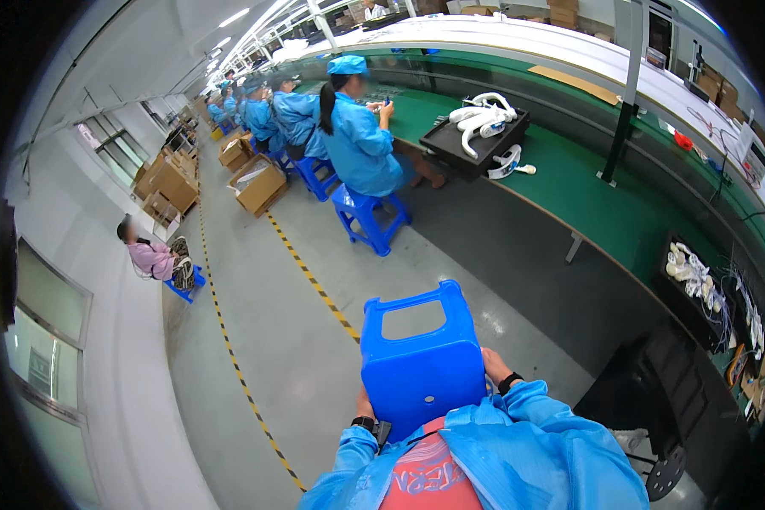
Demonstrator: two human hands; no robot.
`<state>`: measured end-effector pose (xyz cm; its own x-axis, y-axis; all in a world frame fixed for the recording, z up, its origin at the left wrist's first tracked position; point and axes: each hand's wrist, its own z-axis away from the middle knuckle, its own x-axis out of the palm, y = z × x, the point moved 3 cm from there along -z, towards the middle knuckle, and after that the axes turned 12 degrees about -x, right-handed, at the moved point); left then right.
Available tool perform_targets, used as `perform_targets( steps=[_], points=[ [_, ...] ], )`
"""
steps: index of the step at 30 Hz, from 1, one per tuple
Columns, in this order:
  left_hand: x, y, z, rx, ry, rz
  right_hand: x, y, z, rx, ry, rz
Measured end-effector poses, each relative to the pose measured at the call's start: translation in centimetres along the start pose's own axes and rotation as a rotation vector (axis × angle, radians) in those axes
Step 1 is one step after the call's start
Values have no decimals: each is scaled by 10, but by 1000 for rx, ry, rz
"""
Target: The recorder carries a stool to a workstation and then assembles small white plastic components onto a metal wire frame.
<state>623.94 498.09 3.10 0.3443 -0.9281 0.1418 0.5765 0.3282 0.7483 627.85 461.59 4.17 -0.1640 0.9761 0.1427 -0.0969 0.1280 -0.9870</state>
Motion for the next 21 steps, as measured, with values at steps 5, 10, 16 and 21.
perform_targets(
  steps=[5, 10, 16, 21],
  points=[
    [65, 44, -81, -16, -128, -97, -44, 3, -51, 48, 258, -164],
    [106, 73, -175, -32, -101, -482, -87, 38, -102, 192, 289, -238],
    [185, 146, -262, 68, 38, -671, -117, 55, -195, 233, 422, -290],
    [216, 209, -342, 52, -106, -600, -129, 28, -291, 237, 487, -210]
  ],
)
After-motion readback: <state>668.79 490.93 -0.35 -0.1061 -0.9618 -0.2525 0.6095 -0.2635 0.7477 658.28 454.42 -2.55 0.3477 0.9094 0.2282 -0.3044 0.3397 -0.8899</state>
